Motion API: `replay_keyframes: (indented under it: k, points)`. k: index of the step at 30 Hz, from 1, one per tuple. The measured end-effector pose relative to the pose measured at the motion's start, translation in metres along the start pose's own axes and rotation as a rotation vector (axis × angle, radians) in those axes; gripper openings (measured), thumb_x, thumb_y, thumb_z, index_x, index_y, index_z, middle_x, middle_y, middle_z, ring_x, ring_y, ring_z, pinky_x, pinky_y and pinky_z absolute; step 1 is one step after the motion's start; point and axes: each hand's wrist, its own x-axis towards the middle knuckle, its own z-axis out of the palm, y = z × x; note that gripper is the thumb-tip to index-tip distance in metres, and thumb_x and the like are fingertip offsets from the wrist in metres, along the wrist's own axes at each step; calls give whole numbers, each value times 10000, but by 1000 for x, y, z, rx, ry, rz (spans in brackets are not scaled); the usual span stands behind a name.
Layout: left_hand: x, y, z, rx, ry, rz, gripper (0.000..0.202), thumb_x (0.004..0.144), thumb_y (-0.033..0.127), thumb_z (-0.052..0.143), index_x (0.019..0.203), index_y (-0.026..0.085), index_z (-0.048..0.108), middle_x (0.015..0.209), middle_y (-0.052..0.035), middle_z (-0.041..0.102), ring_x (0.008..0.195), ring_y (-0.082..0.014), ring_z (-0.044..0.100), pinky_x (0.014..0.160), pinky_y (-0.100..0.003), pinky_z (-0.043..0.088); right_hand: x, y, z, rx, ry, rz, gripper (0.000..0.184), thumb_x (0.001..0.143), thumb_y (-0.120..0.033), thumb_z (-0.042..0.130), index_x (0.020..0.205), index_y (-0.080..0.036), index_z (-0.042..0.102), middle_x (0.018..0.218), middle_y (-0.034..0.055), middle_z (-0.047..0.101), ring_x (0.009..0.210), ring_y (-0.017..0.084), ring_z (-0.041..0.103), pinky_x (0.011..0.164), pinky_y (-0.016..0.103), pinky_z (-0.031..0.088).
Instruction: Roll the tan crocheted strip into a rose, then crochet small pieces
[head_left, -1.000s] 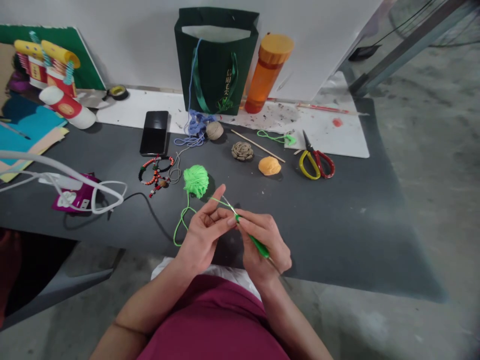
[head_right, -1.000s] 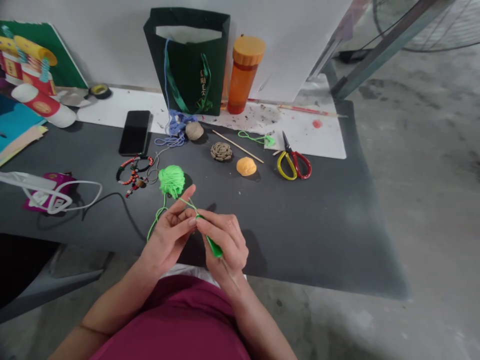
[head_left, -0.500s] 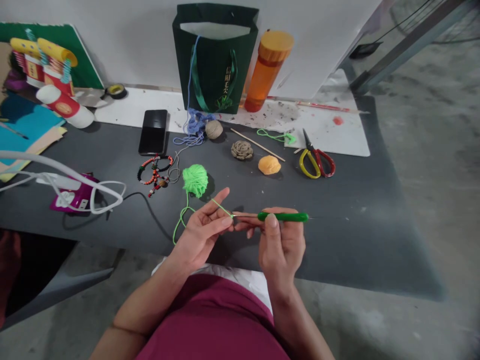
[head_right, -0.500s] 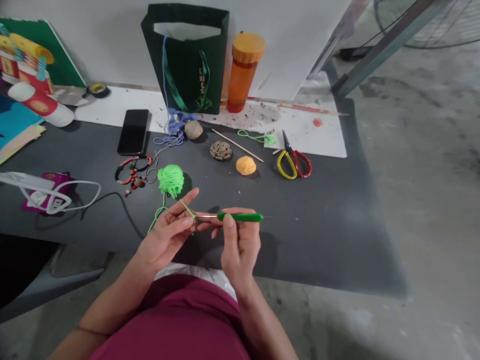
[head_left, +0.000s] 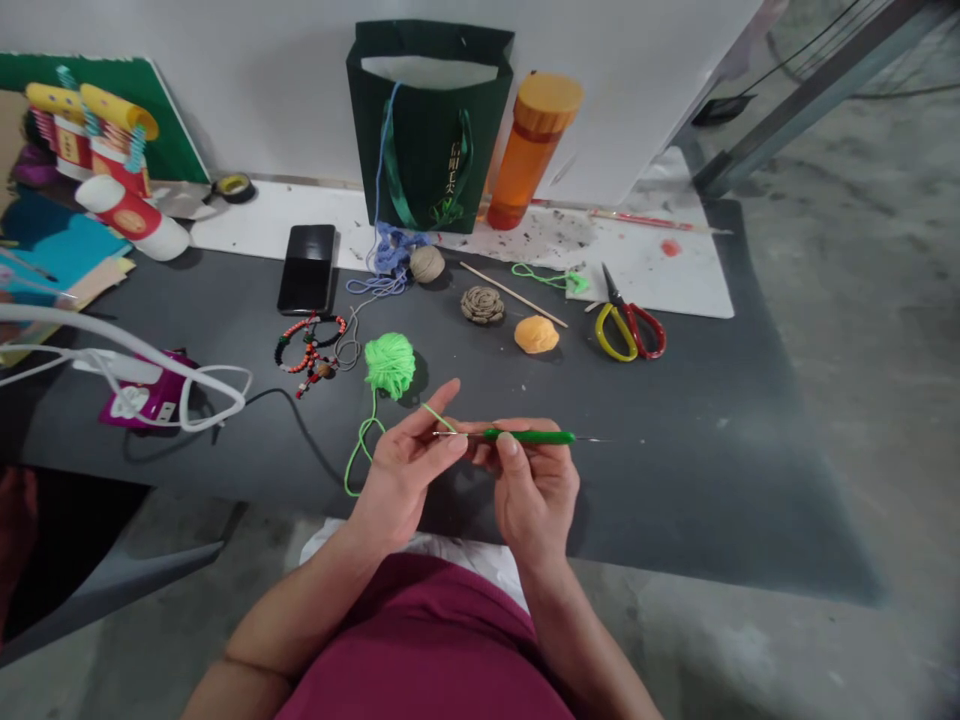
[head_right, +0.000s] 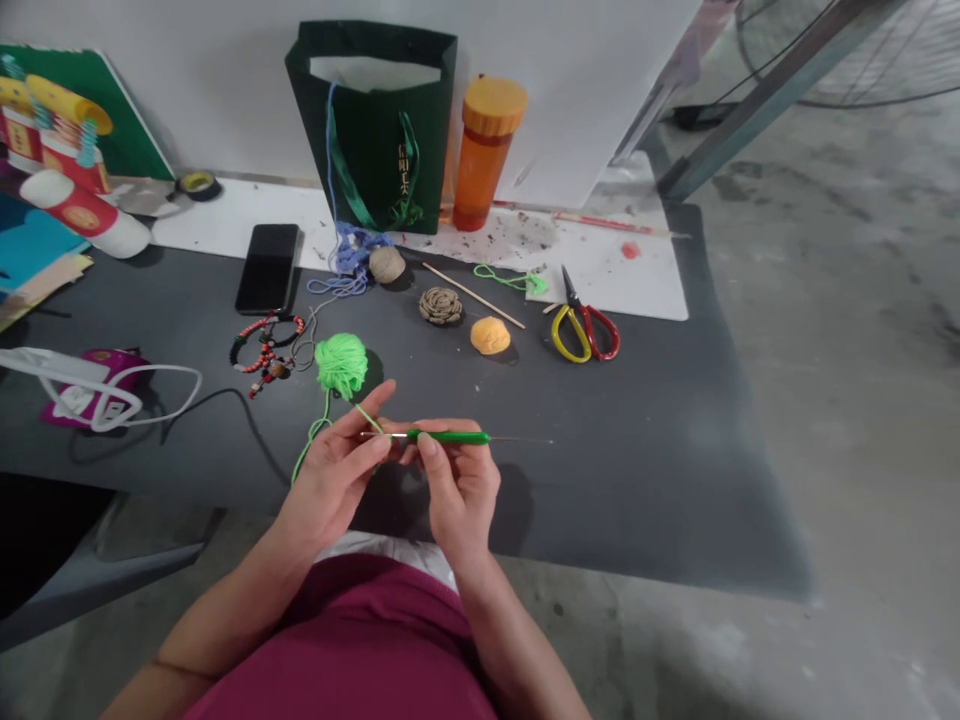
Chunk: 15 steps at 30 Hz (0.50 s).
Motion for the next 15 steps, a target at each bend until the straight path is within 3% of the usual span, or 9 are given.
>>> replay_keyframes:
  k: [5,8,10,15]
  points:
    - [0,-5,3,-23,81,93,622,704,194,882,1293,263,695,741,59,683,711,-81,609,784,-233,488,1,-4,-5,-239,-155,-342,294,905,-53,630,1104,-265,672,1016,50,814,824,180,768,701,340,623]
    - [1,-6,4,-76,94,85,682,688,174,891,1328,241,665,678,82,628,677,-62,592,739,-196,477,1,-1,-3,-347,-149,-498,391,867,0,653,1141,-278,688,1101,65,806,946,212,772,755,383,623]
    - [1,-5,3,-113,88,38,708,677,182,900,1340,216,653,647,89,610,656,-61,593,720,-190,476,-1,2,1,-319,-92,-469,341,865,-17,671,1088,-271,710,1068,61,810,920,210,771,743,378,620]
    - [1,-1,1,-122,53,-76,754,649,190,920,1349,192,641,654,82,644,646,-67,612,725,-206,487,-7,2,4,-97,67,-147,104,921,-156,659,968,-243,692,861,14,796,735,166,758,634,303,606]
